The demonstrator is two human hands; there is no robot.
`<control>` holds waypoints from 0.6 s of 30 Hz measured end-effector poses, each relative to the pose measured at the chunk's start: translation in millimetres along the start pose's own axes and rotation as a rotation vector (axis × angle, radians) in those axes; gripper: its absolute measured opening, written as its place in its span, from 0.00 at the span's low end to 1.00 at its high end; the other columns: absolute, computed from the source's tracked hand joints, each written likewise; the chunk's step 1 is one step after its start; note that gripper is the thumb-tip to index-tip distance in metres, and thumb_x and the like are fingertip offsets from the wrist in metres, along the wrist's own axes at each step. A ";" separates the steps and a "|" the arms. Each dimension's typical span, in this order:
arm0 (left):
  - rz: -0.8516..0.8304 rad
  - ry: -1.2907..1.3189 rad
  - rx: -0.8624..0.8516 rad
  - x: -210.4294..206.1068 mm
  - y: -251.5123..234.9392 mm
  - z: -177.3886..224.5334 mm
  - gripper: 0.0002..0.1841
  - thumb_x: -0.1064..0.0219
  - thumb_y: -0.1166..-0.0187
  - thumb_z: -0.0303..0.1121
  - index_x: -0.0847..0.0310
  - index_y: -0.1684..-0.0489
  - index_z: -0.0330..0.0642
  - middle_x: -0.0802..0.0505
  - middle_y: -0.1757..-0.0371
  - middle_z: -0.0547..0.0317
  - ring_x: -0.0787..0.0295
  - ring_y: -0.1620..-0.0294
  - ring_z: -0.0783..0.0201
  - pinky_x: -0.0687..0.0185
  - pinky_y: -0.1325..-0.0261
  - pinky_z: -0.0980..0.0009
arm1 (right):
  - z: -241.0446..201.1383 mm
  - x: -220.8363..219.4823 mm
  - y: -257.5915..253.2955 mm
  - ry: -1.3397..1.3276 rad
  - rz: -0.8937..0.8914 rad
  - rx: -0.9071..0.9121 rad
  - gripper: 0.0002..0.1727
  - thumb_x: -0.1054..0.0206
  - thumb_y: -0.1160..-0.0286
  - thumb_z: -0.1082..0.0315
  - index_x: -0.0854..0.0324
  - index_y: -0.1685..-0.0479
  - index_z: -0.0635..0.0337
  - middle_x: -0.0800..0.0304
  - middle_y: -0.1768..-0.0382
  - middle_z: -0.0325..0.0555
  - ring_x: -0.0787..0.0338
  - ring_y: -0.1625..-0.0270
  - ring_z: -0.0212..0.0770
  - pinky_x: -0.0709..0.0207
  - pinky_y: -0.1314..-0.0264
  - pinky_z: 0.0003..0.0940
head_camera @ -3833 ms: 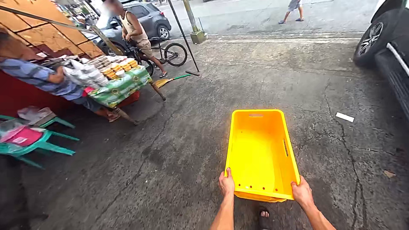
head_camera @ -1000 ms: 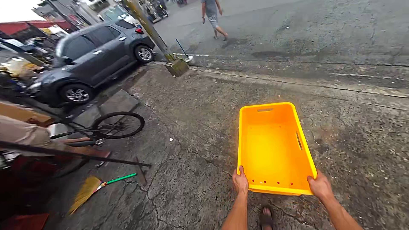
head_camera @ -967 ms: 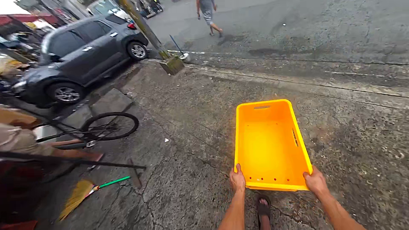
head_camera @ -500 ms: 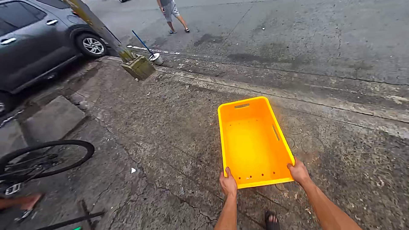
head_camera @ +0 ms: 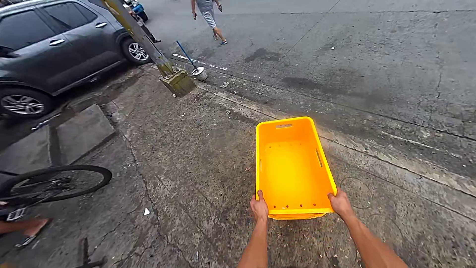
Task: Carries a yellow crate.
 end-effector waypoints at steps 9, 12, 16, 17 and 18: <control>-0.010 0.047 0.016 -64.4 -92.1 113.4 0.27 0.46 0.10 0.55 0.12 0.39 0.42 0.07 0.44 0.40 0.11 0.37 0.42 0.21 0.32 0.39 | -86.8 12.1 -147.9 0.018 0.011 0.028 0.27 0.33 0.18 0.65 0.27 0.20 0.62 0.15 0.34 0.69 0.15 0.29 0.66 0.26 0.27 0.70; -0.031 0.053 0.007 -88.2 -123.0 150.1 0.27 0.46 0.10 0.55 0.12 0.39 0.43 0.06 0.44 0.40 0.10 0.38 0.43 0.20 0.33 0.39 | -109.4 17.5 -193.7 0.009 0.031 0.037 0.27 0.33 0.19 0.66 0.26 0.21 0.63 0.14 0.35 0.70 0.15 0.30 0.67 0.26 0.27 0.71; -0.061 0.029 0.011 -109.0 -165.7 197.6 0.26 0.46 0.10 0.55 0.12 0.38 0.44 0.06 0.46 0.42 0.10 0.39 0.44 0.20 0.34 0.40 | -139.1 19.3 -237.9 0.021 0.030 0.023 0.26 0.33 0.19 0.65 0.25 0.24 0.64 0.13 0.37 0.70 0.13 0.33 0.67 0.26 0.29 0.71; -0.067 0.029 0.007 -112.5 -177.0 208.0 0.26 0.46 0.10 0.55 0.12 0.38 0.44 0.06 0.46 0.42 0.10 0.39 0.44 0.20 0.34 0.40 | -146.6 17.9 -246.3 0.020 0.033 0.012 0.26 0.33 0.19 0.65 0.26 0.23 0.64 0.14 0.36 0.71 0.14 0.31 0.67 0.26 0.28 0.71; -0.075 0.029 0.005 -115.5 -187.3 216.9 0.26 0.46 0.10 0.55 0.12 0.37 0.45 0.06 0.45 0.42 0.10 0.39 0.44 0.20 0.34 0.40 | -153.6 15.9 -253.9 0.017 0.038 0.002 0.27 0.33 0.19 0.65 0.27 0.22 0.64 0.15 0.35 0.71 0.15 0.30 0.67 0.27 0.27 0.71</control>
Point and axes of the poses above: each hand's wrist, its own y-axis away from the middle knuckle, its own x-axis out of the back of the hand, z = x × y, the point moved 5 cm from there along -y, towards the middle knuckle
